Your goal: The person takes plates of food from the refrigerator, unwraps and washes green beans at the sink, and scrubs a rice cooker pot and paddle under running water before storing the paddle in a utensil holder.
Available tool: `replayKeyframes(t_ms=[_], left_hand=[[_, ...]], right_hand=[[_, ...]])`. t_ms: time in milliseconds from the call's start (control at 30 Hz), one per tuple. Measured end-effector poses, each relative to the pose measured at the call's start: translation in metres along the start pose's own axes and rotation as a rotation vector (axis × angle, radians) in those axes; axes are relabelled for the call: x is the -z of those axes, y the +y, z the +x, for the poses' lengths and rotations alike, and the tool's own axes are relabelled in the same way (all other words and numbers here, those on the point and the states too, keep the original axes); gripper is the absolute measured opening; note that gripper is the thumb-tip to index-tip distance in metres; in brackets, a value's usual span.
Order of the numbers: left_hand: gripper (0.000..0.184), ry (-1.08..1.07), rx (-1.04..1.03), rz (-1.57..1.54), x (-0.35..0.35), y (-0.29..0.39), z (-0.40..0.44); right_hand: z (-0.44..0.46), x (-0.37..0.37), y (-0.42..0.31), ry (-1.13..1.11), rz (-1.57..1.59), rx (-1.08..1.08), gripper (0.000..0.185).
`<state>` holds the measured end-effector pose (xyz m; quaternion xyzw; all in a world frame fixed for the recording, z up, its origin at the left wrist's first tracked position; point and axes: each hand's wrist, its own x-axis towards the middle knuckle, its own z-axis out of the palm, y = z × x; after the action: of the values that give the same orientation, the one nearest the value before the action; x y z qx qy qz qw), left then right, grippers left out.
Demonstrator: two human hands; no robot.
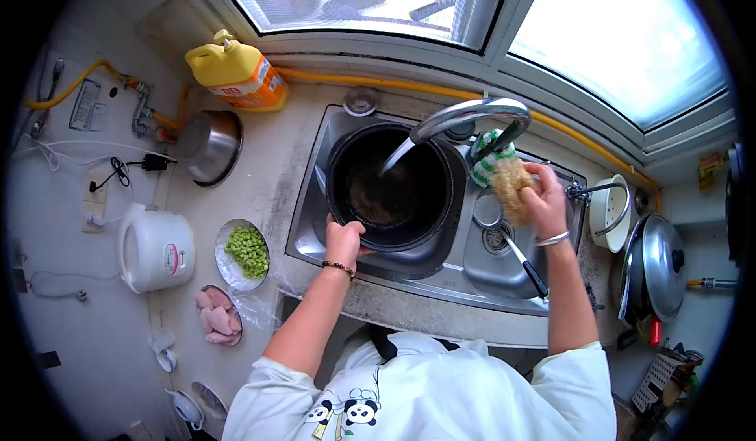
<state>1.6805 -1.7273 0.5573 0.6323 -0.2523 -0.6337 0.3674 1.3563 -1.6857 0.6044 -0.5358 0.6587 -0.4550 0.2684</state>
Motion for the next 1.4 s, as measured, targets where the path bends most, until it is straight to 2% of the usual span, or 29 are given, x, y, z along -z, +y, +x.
replayKeyframes(t_ms=[33,167,200,233,267,300,333,367,400,433,500,567,633,700,767,800,833,900,933,1000,1033,1100,1167,1233,1267,1300,1333,1367,1400], left_hand=[[0.055,0.009,-0.018,0.005,-0.004,0.001,-0.002],[0.067,0.049,-0.144,0.245,-0.011,-0.015,0.001],[0.066,0.098,-0.141,0.275,-0.02,-0.003,-0.016],[0.07,0.175,-0.315,0.443,-0.015,-0.042,0.012],[0.071,0.14,-0.277,0.473,-0.02,-0.04,0.004],[0.073,0.104,-0.239,0.504,-0.025,-0.037,-0.005],[0.073,0.115,-0.333,0.56,-0.033,-0.037,-0.015],[0.073,0.125,-0.386,0.583,-0.039,-0.042,-0.018],[0.074,0.076,-0.401,0.57,-0.041,-0.038,-0.026],[0.074,0.042,-0.353,0.593,-0.041,-0.03,-0.034],[0.072,0.086,-0.354,0.537,-0.041,-0.026,-0.035],[0.071,0.134,-0.399,0.466,-0.028,-0.018,-0.027],[0.069,0.148,-0.419,0.472,-0.02,-0.016,-0.022],[0.067,0.15,-0.407,0.559,-0.012,-0.02,-0.025],[0.066,0.155,-0.396,0.591,-0.018,-0.038,-0.021],[0.066,0.154,-0.368,0.58,-0.022,-0.049,-0.021],[0.066,0.153,-0.34,0.568,-0.024,-0.057,-0.02],[0.067,0.111,-0.258,0.533,-0.021,-0.048,-0.026],[0.067,0.091,-0.217,0.515,-0.02,-0.042,-0.029],[0.068,0.103,-0.301,0.503,-0.02,-0.034,-0.029],[0.068,0.109,-0.343,0.497,-0.021,-0.029,-0.03],[0.068,0.125,-0.328,0.501,-0.025,-0.023,-0.03],[0.068,0.126,-0.277,0.488,-0.027,-0.021,-0.027],[0.068,0.145,-0.248,0.468,-0.023,-0.027,-0.023],[0.068,0.155,-0.234,0.459,-0.022,-0.033,-0.02],[0.067,0.189,-0.28,0.468,-0.023,-0.043,-0.017],[0.067,0.223,-0.326,0.476,-0.026,-0.055,-0.014],[0.066,0.257,-0.372,0.484,-0.029,-0.06,-0.012],[0.066,0.213,-0.268,0.496,-0.028,-0.047,-0.024]], right_hand=[[-0.002,-0.019,-0.017,0.0,0.264,-0.031,0.034],[-0.005,-0.098,-0.036,-0.289,0.292,-0.159,0.033],[0.0,-0.117,-0.022,-0.201,0.208,-0.204,0.032],[0.004,-0.141,-0.005,-0.111,0.124,-0.247,0.031],[0.012,-0.167,0.032,0.028,0.065,-0.365,0.03],[0.023,-0.194,0.081,0.109,0.303,-0.664,0.03],[0.029,-0.196,0.058,0.249,0.434,-0.839,0.03],[0.032,-0.198,0.038,0.249,0.569,-0.854,0.029],[0.033,-0.208,0.047,0.248,0.616,-0.715,0.029],[0.029,-0.203,-0.008,0.235,0.453,-0.604,0.028],[0.019,-0.217,-0.009,0.013,0.092,-0.218,0.028],[-0.004,-0.224,0.008,-0.413,0.076,0.102,0.03],[-0.003,-0.193,-0.009,-1.031,-0.32,0.365,0.034],[0.002,-0.178,-0.007,-1.335,-0.838,0.304,0.037],[0.007,-0.168,-0.014,-1.21,-1.365,0.455,0.035],[0.012,-0.161,-0.009,-1.102,-1.544,0.782,0.03],[0.019,-0.153,-0.008,-0.943,-1.522,0.973,0.025],[0.029,-0.152,-0.031,-0.784,-1.056,0.996,0.02],[0.036,-0.154,-0.037,-0.775,-1.006,1.135,0.02],[0.048,-0.159,-0.043,-0.748,-0.895,1.409,0.018],[0.056,-0.164,-0.022,-0.85,-1.043,1.21,0.025],[0.059,-0.17,0.029,-0.709,-1.226,1.045,0.032],[0.036,-0.173,0.021,-0.721,-1.372,0.588,0.037],[0.003,-0.178,0.028,-0.576,-1.248,0.416,0.043],[-0.011,-0.186,0.04,-0.626,-1.192,0.251,0.047],[-0.02,-0.194,0.028,-0.807,-1.151,0.031,0.055],[-0.028,-0.199,0.012,-0.89,-0.919,-0.108,0.057],[-0.034,-0.207,0.007,-0.924,-0.517,-0.189,0.049],[-0.036,-0.214,0.002,-0.797,-0.138,-0.446,0.042]])
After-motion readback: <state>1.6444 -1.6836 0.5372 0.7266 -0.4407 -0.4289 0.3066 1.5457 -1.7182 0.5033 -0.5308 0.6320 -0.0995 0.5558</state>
